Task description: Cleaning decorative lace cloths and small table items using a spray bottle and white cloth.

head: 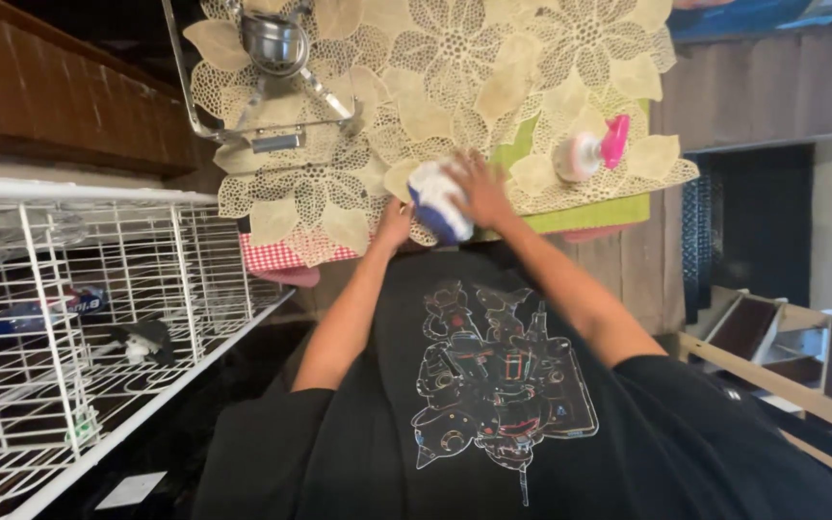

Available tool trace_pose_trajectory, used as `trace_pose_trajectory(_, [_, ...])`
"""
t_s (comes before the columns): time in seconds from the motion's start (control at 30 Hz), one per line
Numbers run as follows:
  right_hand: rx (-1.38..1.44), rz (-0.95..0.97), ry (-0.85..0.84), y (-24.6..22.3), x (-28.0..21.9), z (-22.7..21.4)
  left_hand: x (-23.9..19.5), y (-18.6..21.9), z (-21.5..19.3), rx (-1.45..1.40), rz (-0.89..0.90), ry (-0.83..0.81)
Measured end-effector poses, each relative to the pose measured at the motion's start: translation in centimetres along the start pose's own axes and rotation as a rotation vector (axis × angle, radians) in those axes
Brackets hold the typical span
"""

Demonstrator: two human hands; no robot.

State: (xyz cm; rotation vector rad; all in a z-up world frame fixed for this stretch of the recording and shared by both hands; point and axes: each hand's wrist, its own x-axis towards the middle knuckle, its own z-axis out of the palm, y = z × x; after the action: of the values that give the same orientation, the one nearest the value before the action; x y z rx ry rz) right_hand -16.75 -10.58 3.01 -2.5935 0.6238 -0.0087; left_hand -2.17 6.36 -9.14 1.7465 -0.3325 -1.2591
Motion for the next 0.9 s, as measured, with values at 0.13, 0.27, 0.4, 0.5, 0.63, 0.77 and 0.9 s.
trace_pose_trajectory(0.13, [-0.179, 0.083, -0.001, 1.2, -0.2, 3.0, 0.1, -0.9, -0.4, 0.114, 0.317, 0.016])
trace_pose_trajectory(0.27, [0.015, -0.289, -0.128, -2.2, -1.5, 1.9, 0.2, -1.8, -1.2, 0.031, 0.232, 0.023])
trace_pose_trajectory(0.4, [-0.156, -0.425, -0.158, 0.1, -1.9, 3.7, 1.0, -5.0, -1.4, 0.017, 0.216, -0.065])
trace_pose_trajectory(0.5, [-0.397, -0.369, 0.036, 2.0, -1.2, 2.5, 0.8, -3.3, -2.5, 0.351, 0.205, 0.012])
trace_pose_trajectory(0.63, [-0.231, -0.110, 0.058, 5.9, 0.3, 0.3, -0.2, 0.6, -4.1, 0.234, 0.201, -0.037])
trace_pose_trajectory(0.77, [-0.043, -0.060, 0.275, 6.3, -0.1, -3.5, -2.5, 4.0, -6.0, 0.431, 0.049, 0.177])
trace_pose_trajectory(0.9, [0.037, 0.097, 0.441, 4.9, 0.6, -7.3, 0.5, 3.7, -4.5, 0.364, 0.459, 0.247])
